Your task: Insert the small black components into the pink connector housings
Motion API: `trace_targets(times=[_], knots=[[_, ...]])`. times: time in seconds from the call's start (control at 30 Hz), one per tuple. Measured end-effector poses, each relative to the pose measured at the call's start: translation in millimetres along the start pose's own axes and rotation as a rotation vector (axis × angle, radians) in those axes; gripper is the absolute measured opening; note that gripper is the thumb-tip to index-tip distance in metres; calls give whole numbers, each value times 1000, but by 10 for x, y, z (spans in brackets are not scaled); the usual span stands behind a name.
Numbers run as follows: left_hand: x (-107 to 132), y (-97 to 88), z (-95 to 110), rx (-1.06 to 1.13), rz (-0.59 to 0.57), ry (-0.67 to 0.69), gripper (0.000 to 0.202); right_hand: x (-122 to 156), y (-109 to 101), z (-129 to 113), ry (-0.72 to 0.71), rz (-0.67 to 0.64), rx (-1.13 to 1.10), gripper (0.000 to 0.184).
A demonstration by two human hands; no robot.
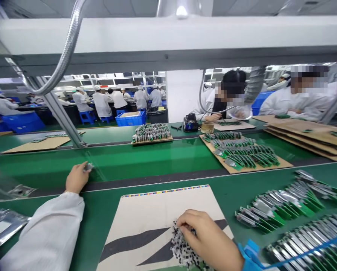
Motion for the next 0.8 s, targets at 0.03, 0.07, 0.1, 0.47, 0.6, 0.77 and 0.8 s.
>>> trace_targets(times=[0.03, 0.07, 0.1, 0.47, 0.6, 0.77, 0.8], knots=[[48, -8, 67, 66, -1, -23, 19, 9, -12, -20, 2, 4, -7, 20], [114, 7, 142, 140, -14, -57, 21, 19, -28, -34, 3, 12, -15, 20], [203, 41, 228, 220, -36, -96, 24, 29, -44, -46, 0, 18, -25, 21], [3333, 660, 1648, 1040, -974, -565, 42, 315, -183, -237, -200, 104, -172, 25], [4039, 644, 1787, 1170, -1097, -667, 54, 501, -244, -322, -310, 167, -200, 30], [4068, 594, 1847, 1108, -1114, -499, 38, 658, -140, -447, -389, 206, -161, 31], [4055, 586, 1860, 1102, -1120, -467, 35, 676, -106, -468, -400, 219, -153, 29]])
Point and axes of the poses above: each hand's wrist, its own x-axis away from the middle knuckle, its own y-axis out of the palm, z = x × y, the point moved 10 cm from there along -x, towards the middle knuckle, and after that the axes turned 4 degrees about y, right-handed, at the moved point
